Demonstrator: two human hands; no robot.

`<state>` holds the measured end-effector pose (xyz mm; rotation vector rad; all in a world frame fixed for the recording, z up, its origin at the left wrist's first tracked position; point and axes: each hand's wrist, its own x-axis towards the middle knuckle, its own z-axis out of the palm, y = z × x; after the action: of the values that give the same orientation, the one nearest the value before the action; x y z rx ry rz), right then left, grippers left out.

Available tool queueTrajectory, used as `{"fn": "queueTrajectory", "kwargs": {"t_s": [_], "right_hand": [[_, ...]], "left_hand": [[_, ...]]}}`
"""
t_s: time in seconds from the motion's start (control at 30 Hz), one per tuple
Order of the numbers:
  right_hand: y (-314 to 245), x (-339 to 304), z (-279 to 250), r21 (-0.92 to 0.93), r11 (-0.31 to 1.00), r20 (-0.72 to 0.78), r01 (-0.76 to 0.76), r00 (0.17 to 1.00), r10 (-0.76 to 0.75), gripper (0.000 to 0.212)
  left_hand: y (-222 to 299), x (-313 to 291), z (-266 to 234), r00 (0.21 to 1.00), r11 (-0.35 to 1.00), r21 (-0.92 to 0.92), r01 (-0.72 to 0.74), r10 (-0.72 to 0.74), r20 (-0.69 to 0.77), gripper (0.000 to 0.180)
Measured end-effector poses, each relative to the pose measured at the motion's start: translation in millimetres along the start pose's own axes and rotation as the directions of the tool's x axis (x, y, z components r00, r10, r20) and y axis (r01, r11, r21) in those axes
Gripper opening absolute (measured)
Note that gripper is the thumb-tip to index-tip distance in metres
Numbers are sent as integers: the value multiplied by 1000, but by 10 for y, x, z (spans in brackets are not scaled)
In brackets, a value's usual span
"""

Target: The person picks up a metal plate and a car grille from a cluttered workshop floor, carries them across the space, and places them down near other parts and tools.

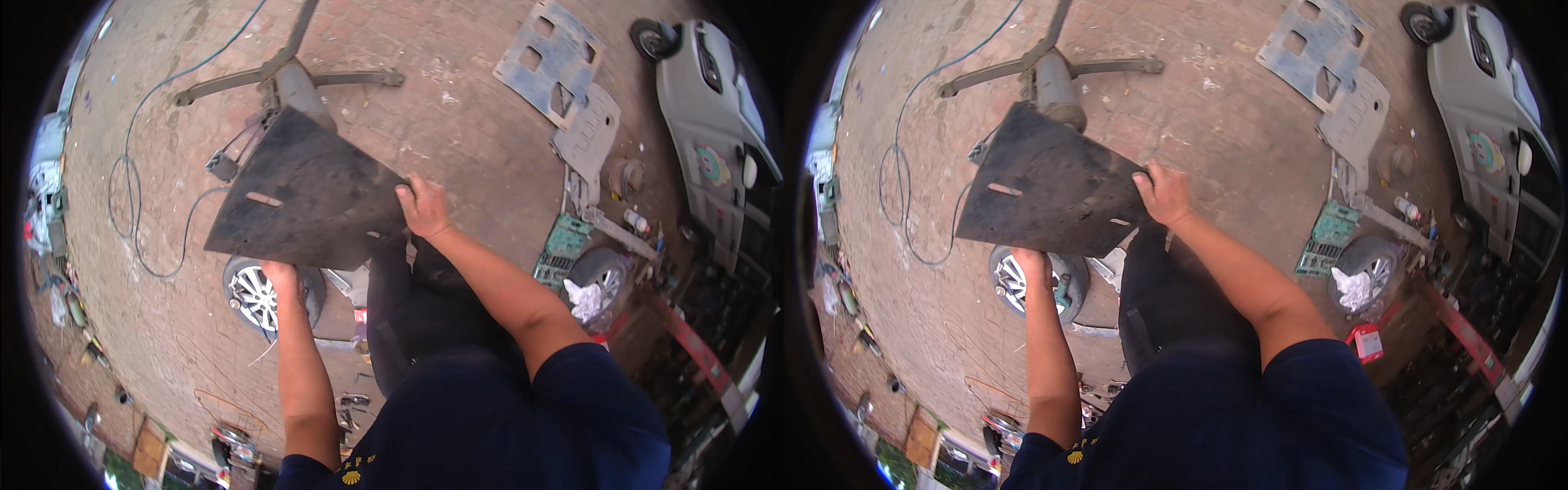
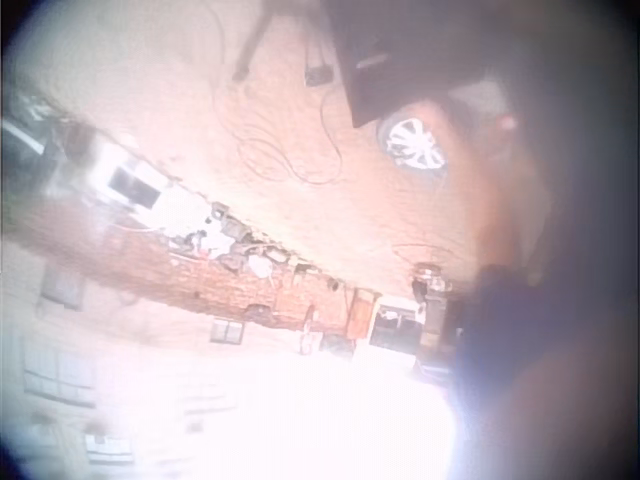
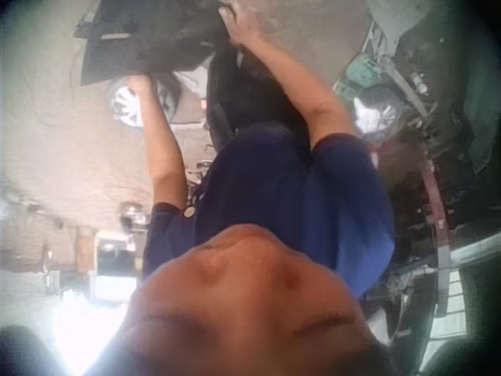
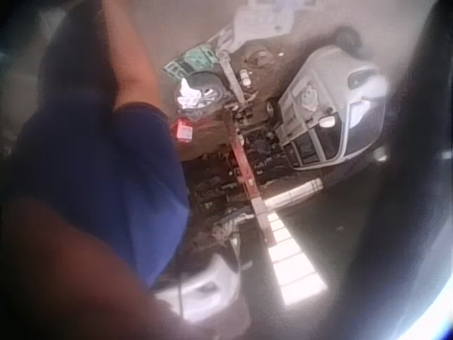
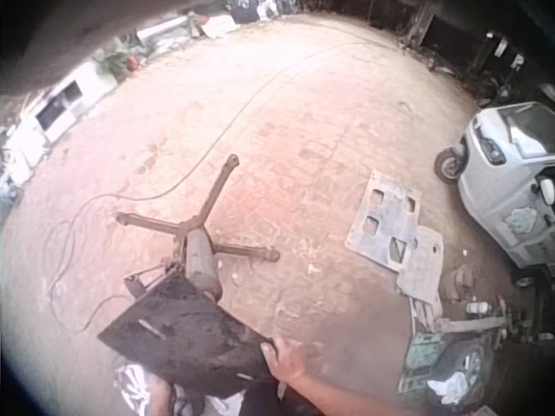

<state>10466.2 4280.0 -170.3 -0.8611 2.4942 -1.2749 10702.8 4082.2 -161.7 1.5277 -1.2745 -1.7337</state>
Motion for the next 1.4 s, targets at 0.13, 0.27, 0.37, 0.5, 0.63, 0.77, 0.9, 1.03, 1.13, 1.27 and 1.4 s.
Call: {"fn": "queueTrajectory", "kwargs": {"t_s": [0.13,0.27,0.37,0.5,0.63,0.77,0.9,1.03,1.13,1.27,1.4], "right_hand": [[-22,-257,-112,-28,959,167,-281,945,282,62],[104,-581,-220,-48,905,294,-423,860,417,73],[309,-904,-237,-2,878,288,-479,840,460,73],[578,-1432,-229,65,808,266,-585,791,551,72],[626,-1858,-342,147,818,184,-556,828,530,73],[622,-2154,-704,136,880,84,-455,890,448,67],[875,-2445,-1180,188,860,198,-474,876,440,62],[1321,-2638,-1604,104,904,165,-415,903,396,65],[1722,-2761,-1986,108,907,225,-408,898,377,64],[1972,-3207,-2240,184,901,242,-392,907,345,60],[1958,-3720,-2332,175,936,258,-307,931,257,59]], "left_hand": [[-132,-182,-91,943,924,-193,330,-332,18,44],[-320,-362,-129,913,889,-208,407,-391,115,44],[-538,-524,-151,911,903,-122,412,-404,85,42],[-728,-785,-186,928,932,-1,362,-360,93,36],[-676,-1237,-237,943,949,106,296,-308,126,32],[-708,-1835,-109,947,948,18,318,-317,-45,28],[-917,-2417,111,944,951,-27,309,-310,-111,12],[-1305,-2980,429,933,937,-131,324,-340,-119,19],[-1669,-3396,673,957,939,-226,260,-282,-71,12],[-2045,-3888,744,954,947,-205,247,-275,-119,9],[-2329,-4196,476,948,935,-236,263,-296,-115,13]]}}
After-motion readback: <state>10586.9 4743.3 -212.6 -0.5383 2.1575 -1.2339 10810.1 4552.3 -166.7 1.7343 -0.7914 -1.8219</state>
